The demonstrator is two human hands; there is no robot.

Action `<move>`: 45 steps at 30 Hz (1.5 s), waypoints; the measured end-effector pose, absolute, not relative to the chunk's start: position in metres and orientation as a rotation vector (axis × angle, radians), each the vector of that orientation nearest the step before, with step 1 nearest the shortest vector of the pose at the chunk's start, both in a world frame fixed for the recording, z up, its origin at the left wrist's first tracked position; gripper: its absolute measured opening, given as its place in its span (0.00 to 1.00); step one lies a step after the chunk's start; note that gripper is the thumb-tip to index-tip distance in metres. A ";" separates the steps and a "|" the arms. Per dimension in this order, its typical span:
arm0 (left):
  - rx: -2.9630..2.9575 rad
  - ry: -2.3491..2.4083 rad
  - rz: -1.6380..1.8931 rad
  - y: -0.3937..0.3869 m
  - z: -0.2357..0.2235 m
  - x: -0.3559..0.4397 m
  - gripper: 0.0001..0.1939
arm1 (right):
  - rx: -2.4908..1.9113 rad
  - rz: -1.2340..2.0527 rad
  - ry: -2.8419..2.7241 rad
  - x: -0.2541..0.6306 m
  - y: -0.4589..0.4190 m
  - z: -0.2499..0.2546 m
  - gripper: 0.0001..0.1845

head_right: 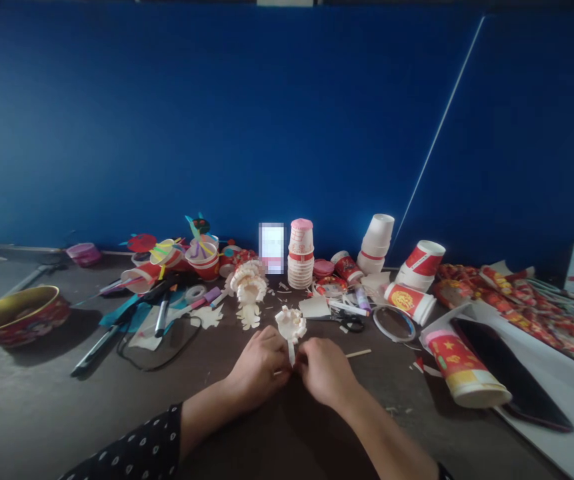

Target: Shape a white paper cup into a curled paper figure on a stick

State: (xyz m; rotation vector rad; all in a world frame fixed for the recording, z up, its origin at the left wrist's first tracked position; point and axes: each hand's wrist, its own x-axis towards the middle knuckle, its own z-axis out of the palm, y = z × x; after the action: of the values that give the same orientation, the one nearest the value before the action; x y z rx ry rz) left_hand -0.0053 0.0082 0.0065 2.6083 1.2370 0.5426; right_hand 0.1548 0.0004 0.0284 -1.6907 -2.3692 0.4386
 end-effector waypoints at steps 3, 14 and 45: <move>2.520 1.261 0.582 0.008 0.007 -0.005 0.04 | -1.674 0.400 -2.389 0.158 -0.002 0.032 0.10; 2.425 1.240 0.665 0.012 0.002 -0.003 0.06 | -1.693 0.191 -2.579 0.149 -0.013 0.041 0.11; 2.421 1.324 0.671 0.005 0.004 -0.006 0.03 | -1.734 0.112 -2.582 0.140 -0.012 0.038 0.14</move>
State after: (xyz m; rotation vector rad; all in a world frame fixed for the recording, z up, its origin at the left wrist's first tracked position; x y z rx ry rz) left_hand -0.0058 0.0053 0.0041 2.4214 1.3243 0.6710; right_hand 0.1405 -0.0118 0.0384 -1.7337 -2.5816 0.1115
